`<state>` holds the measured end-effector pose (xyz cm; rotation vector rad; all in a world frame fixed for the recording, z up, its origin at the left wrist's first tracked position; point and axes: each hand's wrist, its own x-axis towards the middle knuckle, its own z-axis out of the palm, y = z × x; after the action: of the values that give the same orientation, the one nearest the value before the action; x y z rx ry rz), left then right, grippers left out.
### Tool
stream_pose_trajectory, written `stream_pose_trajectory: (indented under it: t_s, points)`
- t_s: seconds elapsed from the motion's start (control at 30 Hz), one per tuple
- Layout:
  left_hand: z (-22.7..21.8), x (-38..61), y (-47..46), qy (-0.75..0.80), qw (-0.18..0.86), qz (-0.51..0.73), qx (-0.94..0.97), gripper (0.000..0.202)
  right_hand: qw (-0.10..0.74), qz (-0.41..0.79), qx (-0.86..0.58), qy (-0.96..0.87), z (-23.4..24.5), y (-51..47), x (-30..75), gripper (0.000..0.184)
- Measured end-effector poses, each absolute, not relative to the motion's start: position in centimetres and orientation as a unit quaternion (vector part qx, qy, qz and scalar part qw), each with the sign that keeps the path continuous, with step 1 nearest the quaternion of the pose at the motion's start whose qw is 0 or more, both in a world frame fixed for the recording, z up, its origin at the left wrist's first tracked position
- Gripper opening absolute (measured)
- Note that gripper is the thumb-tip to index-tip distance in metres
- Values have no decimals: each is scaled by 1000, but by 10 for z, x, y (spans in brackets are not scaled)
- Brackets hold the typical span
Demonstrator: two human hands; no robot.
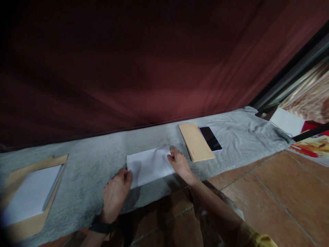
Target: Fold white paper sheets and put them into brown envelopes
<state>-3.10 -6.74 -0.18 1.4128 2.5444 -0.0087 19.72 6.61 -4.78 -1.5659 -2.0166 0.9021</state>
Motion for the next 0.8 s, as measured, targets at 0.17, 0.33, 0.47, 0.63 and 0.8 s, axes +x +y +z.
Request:
stream_pose_trajectory:
  t_s: [0.17,0.33,0.47,0.63,0.8]
  points:
    - [1,-31,-65,872,113,-7,477,38,232,356,-572,-701,-51,66,195,32]
    - [-1,-32,-64,871,111,-6,479,38,166,273,-574,-754,-44,59,193,47]
    - [-2,-32,-64,871,105,-6,481,37,135,236,-558,-784,-39,56,192,42]
    - [2,-30,-62,874,112,-12,473,38,128,222,-551,-794,-39,56,191,35]
    - [4,-29,-60,874,107,-20,474,38,98,199,-561,-797,-36,54,188,35]
